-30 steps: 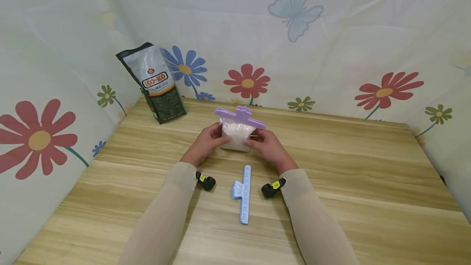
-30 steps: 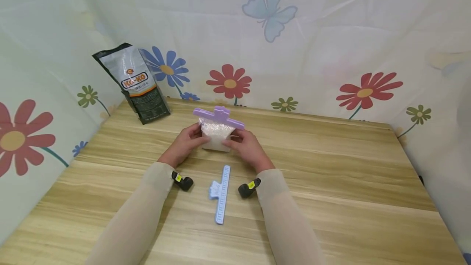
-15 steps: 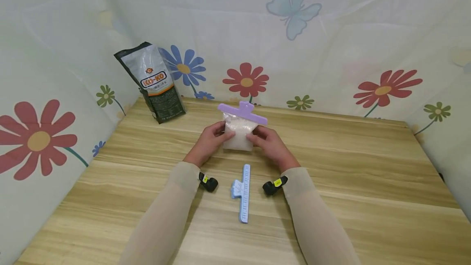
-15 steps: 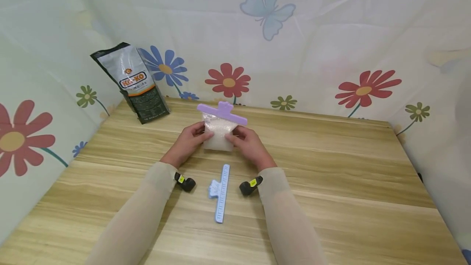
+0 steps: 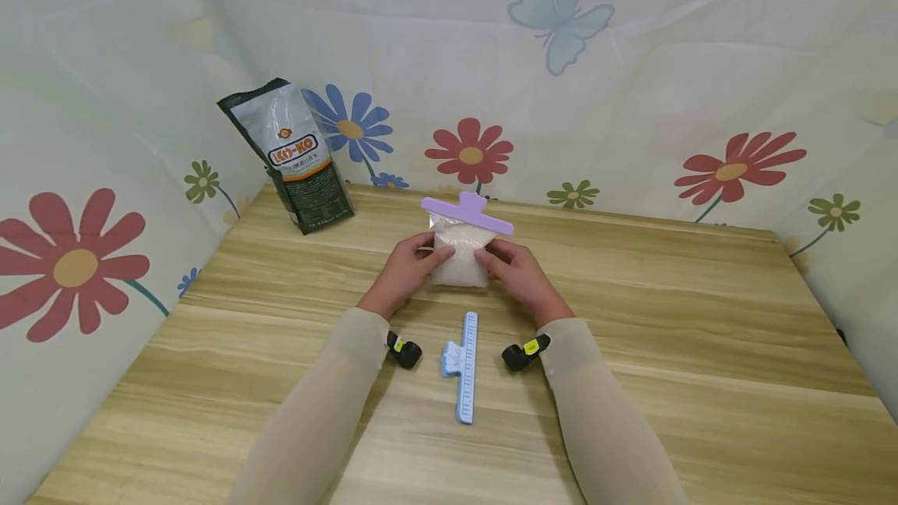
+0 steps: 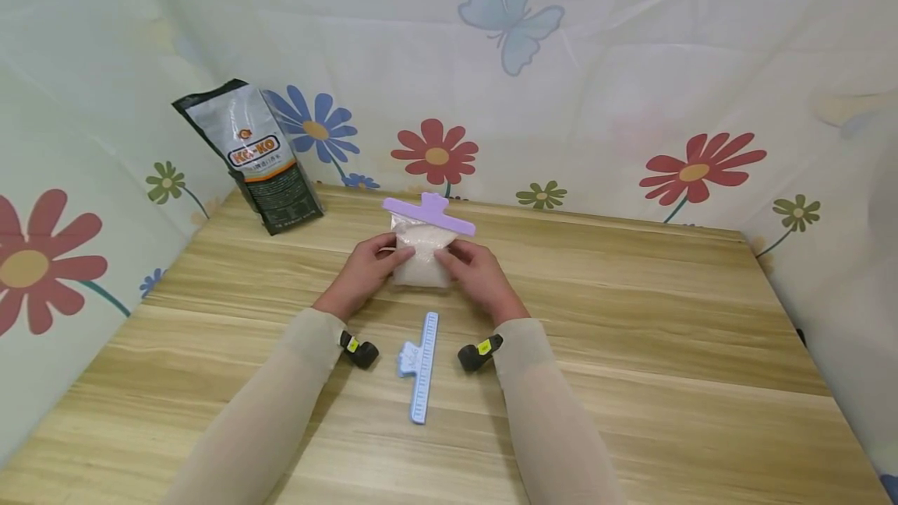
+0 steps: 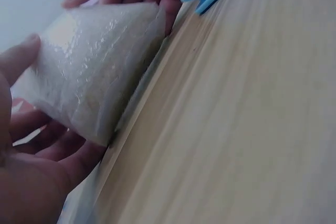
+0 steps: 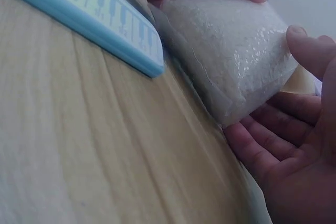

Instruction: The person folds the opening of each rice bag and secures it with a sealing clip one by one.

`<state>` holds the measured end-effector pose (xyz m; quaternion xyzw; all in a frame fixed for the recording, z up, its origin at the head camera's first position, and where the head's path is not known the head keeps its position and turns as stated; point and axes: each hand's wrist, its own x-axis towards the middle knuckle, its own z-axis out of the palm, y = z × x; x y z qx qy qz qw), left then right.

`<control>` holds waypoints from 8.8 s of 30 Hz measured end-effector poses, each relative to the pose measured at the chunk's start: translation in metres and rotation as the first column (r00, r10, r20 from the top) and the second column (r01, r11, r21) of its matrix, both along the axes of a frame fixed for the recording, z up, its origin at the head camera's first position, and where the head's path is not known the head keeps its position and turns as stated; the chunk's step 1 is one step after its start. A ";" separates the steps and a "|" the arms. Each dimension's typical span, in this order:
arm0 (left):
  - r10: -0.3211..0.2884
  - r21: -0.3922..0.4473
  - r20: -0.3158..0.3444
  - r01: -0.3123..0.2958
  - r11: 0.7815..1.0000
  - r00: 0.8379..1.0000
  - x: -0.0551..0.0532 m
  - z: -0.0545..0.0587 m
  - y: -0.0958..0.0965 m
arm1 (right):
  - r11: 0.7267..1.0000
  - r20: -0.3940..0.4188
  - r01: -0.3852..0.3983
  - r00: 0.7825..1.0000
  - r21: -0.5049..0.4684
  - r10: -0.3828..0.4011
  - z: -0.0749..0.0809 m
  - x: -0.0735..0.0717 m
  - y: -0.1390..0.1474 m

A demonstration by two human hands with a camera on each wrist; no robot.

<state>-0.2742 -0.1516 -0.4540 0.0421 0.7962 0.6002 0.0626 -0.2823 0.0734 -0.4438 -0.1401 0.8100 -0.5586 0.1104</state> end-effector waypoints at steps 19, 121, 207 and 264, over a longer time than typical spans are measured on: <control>-0.197 0.086 0.036 0.193 0.977 0.980 0.006 0.006 0.005 | 0.988 0.132 0.112 0.986 -0.108 -0.097 -0.001 -0.003 -0.002; 0.272 0.137 -0.110 -0.256 0.957 0.956 0.018 0.038 -0.051 | 0.974 -0.236 0.222 0.946 -0.035 -0.224 0.043 -0.006 -0.050; 0.652 0.129 -0.101 -0.639 0.758 0.752 0.009 0.081 -0.160 | 0.997 -0.218 -0.008 0.976 -0.083 -0.011 0.083 -0.018 -0.178; 0.478 -0.006 -0.160 -0.486 0.874 0.863 -0.003 0.095 -0.154 | 0.999 -0.219 -0.023 0.976 -0.049 0.012 0.075 -0.015 -0.189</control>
